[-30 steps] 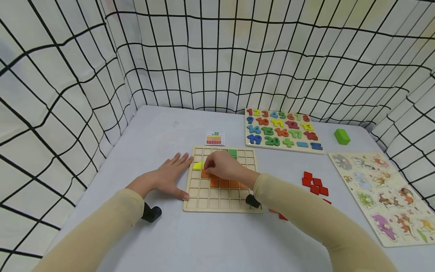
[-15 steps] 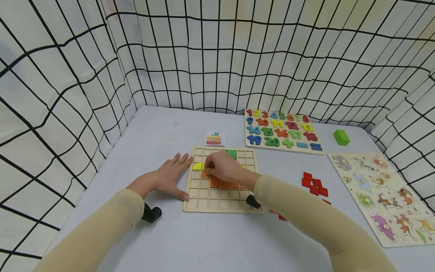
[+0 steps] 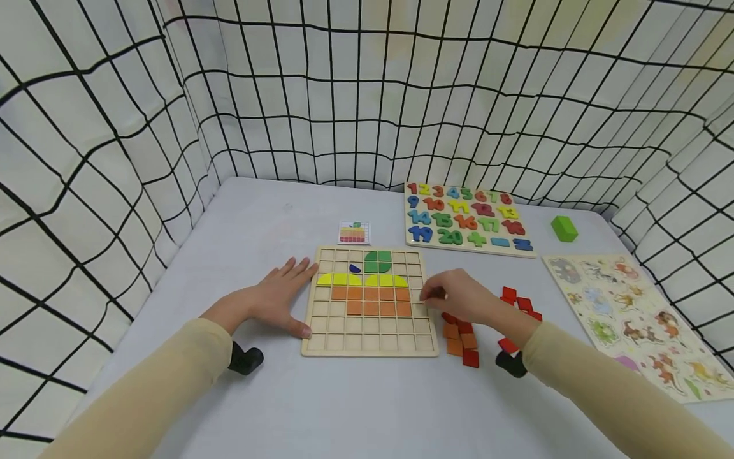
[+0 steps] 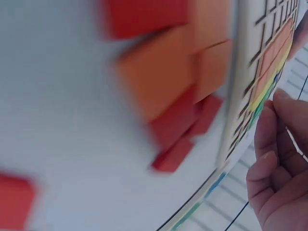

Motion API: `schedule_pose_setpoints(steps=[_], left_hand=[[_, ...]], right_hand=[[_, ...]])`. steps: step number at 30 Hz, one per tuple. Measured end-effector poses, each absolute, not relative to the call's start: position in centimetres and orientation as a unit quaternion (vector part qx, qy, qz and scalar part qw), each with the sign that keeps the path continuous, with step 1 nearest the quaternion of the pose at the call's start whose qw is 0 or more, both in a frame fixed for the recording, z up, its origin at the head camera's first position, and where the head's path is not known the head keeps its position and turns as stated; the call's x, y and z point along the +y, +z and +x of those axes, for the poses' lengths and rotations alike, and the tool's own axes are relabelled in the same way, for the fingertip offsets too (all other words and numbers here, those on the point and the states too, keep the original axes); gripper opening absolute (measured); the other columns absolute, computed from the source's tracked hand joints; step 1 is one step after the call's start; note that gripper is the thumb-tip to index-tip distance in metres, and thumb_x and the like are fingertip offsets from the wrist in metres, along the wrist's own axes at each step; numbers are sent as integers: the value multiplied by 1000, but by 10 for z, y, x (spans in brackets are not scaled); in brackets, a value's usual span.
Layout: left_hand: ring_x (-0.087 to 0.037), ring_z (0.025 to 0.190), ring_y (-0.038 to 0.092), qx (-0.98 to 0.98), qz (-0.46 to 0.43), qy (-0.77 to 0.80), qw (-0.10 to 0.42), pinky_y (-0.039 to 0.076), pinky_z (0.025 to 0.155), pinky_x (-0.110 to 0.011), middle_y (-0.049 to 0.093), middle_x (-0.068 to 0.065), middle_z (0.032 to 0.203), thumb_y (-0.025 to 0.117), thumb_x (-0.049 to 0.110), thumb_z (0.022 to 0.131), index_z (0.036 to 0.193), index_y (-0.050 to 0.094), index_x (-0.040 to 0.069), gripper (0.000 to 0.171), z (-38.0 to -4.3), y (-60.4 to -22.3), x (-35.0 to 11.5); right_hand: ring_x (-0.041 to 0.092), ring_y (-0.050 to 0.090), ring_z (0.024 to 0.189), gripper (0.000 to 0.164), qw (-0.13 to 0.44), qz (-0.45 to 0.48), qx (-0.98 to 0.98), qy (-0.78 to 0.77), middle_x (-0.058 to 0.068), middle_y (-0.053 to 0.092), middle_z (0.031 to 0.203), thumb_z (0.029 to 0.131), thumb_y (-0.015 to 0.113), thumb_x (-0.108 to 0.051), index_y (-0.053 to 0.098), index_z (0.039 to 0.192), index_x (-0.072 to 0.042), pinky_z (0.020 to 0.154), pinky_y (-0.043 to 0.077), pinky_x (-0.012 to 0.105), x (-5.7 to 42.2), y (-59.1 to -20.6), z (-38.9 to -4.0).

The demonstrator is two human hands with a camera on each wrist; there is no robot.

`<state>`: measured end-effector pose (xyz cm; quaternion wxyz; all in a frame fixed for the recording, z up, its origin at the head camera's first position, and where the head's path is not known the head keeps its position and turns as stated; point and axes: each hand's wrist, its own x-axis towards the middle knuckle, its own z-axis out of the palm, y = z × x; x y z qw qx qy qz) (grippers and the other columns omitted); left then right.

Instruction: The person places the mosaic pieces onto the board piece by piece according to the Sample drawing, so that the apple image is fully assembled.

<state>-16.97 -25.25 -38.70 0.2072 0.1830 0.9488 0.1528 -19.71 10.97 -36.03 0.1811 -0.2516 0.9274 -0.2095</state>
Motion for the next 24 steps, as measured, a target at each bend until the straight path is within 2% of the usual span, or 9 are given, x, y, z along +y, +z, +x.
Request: schedule_pose_setpoints(steps=[4, 8, 14, 20, 24], left_hand=[[-51, 157, 0, 948, 187, 159, 202, 8, 124, -70, 7, -25, 171, 84, 61, 72, 164, 13, 2, 129, -168, -386, -254], [-52, 156, 1, 947, 194, 164, 199, 9, 123, -71, 8, -27, 170, 86, 60, 70, 163, 14, 1, 131, -167, -385, -254], [-52, 156, 1, 946, 193, 164, 202, 10, 122, -72, 7, -26, 170, 86, 63, 69, 164, 13, 2, 134, -165, -389, -257], [-50, 157, 0, 947, 190, 153, 208, 10, 123, -71, 6, -24, 171, 85, 63, 69, 164, 12, 4, 134, -164, -386, -254], [-50, 157, 0, 949, 187, 139, 215, 11, 124, -70, 5, -24, 171, 85, 61, 69, 164, 11, 4, 134, -164, -382, -252]], right_hand=[[14, 62, 95, 15, 206, -249, 923, -210, -3, 75, 103, 94, 74, -12, 79, 107, -16, 83, 58, 27, 144, -365, -185], [12, 61, 96, 17, 208, -249, 923, -205, -5, 72, 101, 91, 79, -20, 79, 107, -17, 78, 56, 23, 158, -369, -175], [9, 58, 86, 23, 171, -254, 940, -149, -7, 66, 94, 87, 82, -24, 78, 108, -15, 68, 53, 17, 151, -377, -164], [9, 58, 85, 26, 159, -242, 948, -132, -3, 67, 98, 89, 80, -21, 76, 113, -10, 74, 55, 21, 144, -375, -157], [11, 56, 85, 19, 166, -239, 946, -146, -4, 63, 95, 89, 80, -17, 72, 105, -12, 75, 55, 23, 144, -375, -156]])
